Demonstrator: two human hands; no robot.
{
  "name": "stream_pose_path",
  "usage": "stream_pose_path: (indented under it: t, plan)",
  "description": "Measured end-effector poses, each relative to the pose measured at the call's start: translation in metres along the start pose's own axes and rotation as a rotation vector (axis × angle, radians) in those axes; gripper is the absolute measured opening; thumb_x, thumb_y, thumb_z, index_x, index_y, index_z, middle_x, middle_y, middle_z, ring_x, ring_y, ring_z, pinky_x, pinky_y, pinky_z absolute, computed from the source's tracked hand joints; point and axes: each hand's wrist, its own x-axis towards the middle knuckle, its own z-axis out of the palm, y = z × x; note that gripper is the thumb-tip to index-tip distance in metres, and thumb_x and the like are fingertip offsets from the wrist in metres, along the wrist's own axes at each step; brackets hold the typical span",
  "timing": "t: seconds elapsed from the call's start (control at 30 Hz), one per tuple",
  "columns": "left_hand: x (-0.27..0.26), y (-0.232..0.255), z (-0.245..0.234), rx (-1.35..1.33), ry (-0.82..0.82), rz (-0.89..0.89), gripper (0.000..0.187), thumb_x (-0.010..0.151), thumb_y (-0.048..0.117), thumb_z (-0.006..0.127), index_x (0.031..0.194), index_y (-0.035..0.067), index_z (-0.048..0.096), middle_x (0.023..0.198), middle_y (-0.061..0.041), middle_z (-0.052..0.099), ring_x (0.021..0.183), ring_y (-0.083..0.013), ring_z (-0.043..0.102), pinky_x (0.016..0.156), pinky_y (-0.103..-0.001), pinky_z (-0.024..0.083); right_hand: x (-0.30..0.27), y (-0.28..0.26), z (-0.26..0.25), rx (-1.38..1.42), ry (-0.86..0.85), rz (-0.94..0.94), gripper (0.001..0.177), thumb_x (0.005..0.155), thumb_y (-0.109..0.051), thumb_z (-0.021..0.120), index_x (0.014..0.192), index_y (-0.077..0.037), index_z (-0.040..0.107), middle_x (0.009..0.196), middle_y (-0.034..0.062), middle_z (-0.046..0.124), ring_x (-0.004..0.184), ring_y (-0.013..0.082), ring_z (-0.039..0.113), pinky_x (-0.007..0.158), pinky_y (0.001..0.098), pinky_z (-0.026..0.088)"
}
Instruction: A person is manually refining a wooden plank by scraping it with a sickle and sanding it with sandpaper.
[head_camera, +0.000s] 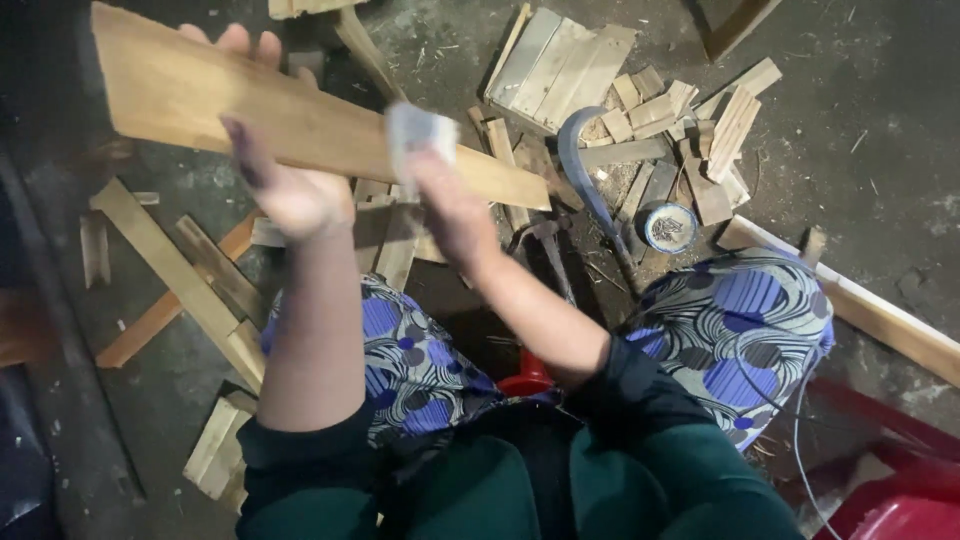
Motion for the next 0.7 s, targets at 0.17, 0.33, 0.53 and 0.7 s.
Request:
stream_pose_path:
  t: [0.17,0.33,0.53,0.7]
  plan:
    - [0.008,0.017,-0.011,-0.001,0.16,-0.127,0.079,0.099,0.039,0.064,0.167,0.021,0.03,0.154,-0.006,0.058,0.136,-0.0269,0.064,0.124,-0.048,0.045,-0.108,0.162,-0.002,-0.221,-0.228,0.853,0.046,0.095,-0.012,0.05,0.14,-0.014,0.061,0.127,0.014,0.07,0.106,0.0356,0.068,0.09,0.0426,0.052]
    - [0.012,0.014,-0.013,0.009,0.175,-0.134,0.078,0.095,0.042,0.069,0.16,0.014,0.037,0.138,-0.009,0.066,0.128,-0.025,0.064,0.114,-0.042,0.045,-0.045,0.095,0.011,0.222,-0.072,1.016,0.044,0.096,-0.015,0.047,0.135,-0.005,0.064,0.117,0.0152,0.069,0.093,0.0267,0.062,0.082,0.0348,0.049]
    - [0.005,-0.005,-0.008,0.028,-0.09,-0.117,0.057,0.104,0.041,0.064,0.151,0.012,0.051,0.138,-0.008,0.065,0.13,-0.025,0.064,0.113,-0.041,0.047,0.031,-0.024,0.006,0.075,-0.017,0.034,0.039,0.096,-0.001,0.069,0.134,-0.005,0.063,0.142,0.0112,0.063,0.135,0.0272,0.063,0.123,0.0379,0.048]
    - [0.001,-0.001,-0.013,0.101,-0.082,-0.142,0.061,0.102,0.039,0.058,0.153,0.007,0.048,0.141,-0.011,0.063,0.132,-0.0285,0.063,0.114,-0.041,0.048,-0.024,0.077,-0.005,-0.22,-0.085,0.317,0.039,0.103,-0.008,0.046,0.14,-0.008,0.059,0.13,0.0123,0.071,0.107,0.0264,0.072,0.093,0.0363,0.057]
